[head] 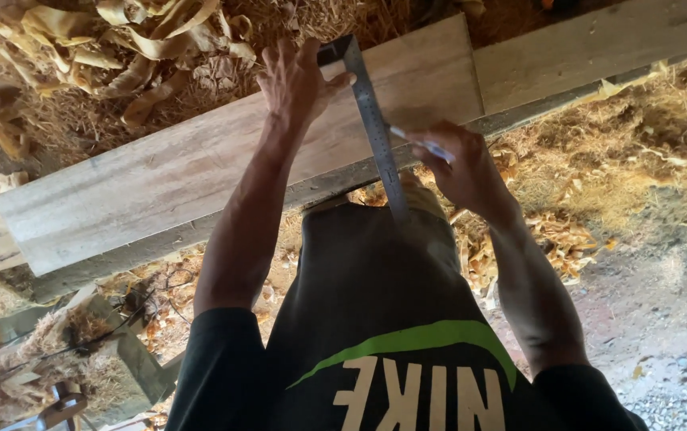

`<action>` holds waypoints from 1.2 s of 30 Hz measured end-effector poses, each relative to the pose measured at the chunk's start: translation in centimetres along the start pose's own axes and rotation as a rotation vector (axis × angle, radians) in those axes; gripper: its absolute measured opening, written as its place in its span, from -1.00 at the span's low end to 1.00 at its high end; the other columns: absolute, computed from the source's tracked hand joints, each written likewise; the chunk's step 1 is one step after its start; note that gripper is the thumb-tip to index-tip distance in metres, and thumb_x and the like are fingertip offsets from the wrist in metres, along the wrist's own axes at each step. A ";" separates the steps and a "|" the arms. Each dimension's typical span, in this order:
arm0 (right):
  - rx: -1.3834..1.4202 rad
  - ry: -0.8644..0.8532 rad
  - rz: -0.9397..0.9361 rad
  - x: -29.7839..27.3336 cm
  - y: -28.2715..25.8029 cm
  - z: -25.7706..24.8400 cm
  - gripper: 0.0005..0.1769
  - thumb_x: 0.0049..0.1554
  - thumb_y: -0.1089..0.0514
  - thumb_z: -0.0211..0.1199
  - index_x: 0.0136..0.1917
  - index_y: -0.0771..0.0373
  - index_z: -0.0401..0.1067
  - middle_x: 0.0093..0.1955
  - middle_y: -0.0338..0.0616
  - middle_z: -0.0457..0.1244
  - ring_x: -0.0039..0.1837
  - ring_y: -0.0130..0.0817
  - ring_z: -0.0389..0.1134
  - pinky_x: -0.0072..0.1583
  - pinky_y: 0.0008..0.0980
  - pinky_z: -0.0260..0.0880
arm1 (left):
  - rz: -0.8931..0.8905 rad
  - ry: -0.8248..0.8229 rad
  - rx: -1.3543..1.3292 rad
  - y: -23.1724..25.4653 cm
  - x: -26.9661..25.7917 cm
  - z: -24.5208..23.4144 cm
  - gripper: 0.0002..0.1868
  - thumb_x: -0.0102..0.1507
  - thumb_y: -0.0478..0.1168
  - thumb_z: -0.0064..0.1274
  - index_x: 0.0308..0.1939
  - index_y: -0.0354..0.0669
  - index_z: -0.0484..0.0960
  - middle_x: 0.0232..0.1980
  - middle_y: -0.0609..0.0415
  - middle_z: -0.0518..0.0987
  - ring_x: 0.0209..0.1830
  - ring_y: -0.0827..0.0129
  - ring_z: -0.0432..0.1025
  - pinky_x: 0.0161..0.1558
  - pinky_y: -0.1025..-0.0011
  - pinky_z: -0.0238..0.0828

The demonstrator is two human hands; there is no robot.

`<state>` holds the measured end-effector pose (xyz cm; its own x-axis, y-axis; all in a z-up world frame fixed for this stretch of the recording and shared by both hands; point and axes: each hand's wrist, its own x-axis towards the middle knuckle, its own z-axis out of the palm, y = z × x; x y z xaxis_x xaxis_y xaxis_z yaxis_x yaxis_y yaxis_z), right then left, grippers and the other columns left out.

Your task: The person uses a metal square and a white marker to draw straight lines on a wooden plank. They then use a yellow tape measure to measure the length of the plank and mark specific points with the marker.

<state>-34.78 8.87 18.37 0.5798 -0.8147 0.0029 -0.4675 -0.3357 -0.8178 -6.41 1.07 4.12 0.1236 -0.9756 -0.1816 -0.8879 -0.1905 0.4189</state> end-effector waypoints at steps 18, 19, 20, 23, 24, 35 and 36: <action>-0.006 0.169 0.110 -2.4 -2.0 -2.2 -0.78 0.36 0.26 0.16 0.21 0.42 0.46 0.13 0.16 0.41 0.16 0.05 0.49 0.15 -0.13 0.56 | 0.016 0.012 0.114 1.0 -1.0 -0.6 -0.07 0.06 0.45 0.44 0.29 0.15 0.35 0.34 -0.21 0.26 0.25 -0.24 0.23 0.00 -0.38 0.38; -0.004 0.171 0.111 -2.3 -1.9 -2.2 -0.78 0.36 0.26 0.16 0.21 0.42 0.46 0.13 0.16 0.41 0.16 0.05 0.49 0.15 -0.13 0.56 | 0.017 0.012 0.116 1.2 -1.1 -0.7 -0.07 0.06 0.45 0.44 0.29 0.15 0.35 0.34 -0.21 0.26 0.25 -0.24 0.23 0.00 -0.38 0.38; -0.021 0.172 0.104 -2.3 -1.7 -2.2 -0.79 0.37 0.26 0.17 0.20 0.42 0.46 0.11 0.17 0.41 0.13 0.05 0.50 0.12 -0.14 0.56 | 0.021 0.013 0.117 1.3 -1.3 -0.8 -0.04 0.05 0.45 0.47 0.28 0.13 0.33 0.35 -0.25 0.25 0.26 -0.29 0.22 0.01 -0.42 0.37; -0.032 0.177 0.080 -2.2 -1.4 -2.1 -0.76 0.39 0.22 0.14 0.20 0.43 0.46 0.08 0.18 0.41 0.10 0.04 0.49 0.09 -0.14 0.55 | 0.019 0.002 0.158 1.4 -1.6 -0.4 0.11 0.00 0.56 0.46 0.35 0.12 0.25 0.39 -0.31 0.21 0.30 -0.33 0.18 0.03 -0.45 0.35; -0.025 0.180 0.064 -2.1 -1.4 -2.1 -0.72 0.41 0.17 0.10 0.21 0.44 0.46 0.08 0.19 0.40 0.10 0.03 0.49 0.09 -0.12 0.54 | 0.014 -0.013 0.199 1.4 -1.8 -0.1 0.24 -0.03 0.67 0.42 0.42 0.11 0.19 0.41 -0.34 0.19 0.33 -0.32 0.16 0.04 -0.44 0.33; -0.082 0.311 -0.229 6.3 5.9 2.6 -0.70 0.26 0.57 0.27 0.25 0.50 0.44 0.04 0.22 0.36 -0.07 -0.16 0.41 -0.16 -0.41 0.48 | -0.062 -0.124 0.147 2.4 -3.1 0.6 0.61 -0.02 0.61 0.62 0.65 0.07 -0.24 0.65 -0.39 -0.22 0.60 -0.49 -0.29 0.28 -0.74 -0.31; -0.100 0.328 -0.274 7.5 7.4 3.5 -0.66 0.22 0.60 0.30 0.25 0.52 0.44 0.07 0.24 0.37 -0.03 -0.11 0.45 -0.12 -0.40 0.55 | -0.065 -0.124 0.136 2.5 -3.1 0.5 0.58 0.01 0.61 0.60 0.65 0.08 -0.23 0.65 -0.36 -0.21 0.60 -0.49 -0.29 0.29 -0.73 -0.31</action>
<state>-31.60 1.95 10.33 0.4566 -0.7907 0.4078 -0.3975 -0.5914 -0.7016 -9.27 3.67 5.27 0.1348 -0.9391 -0.3160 -0.9326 -0.2280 0.2799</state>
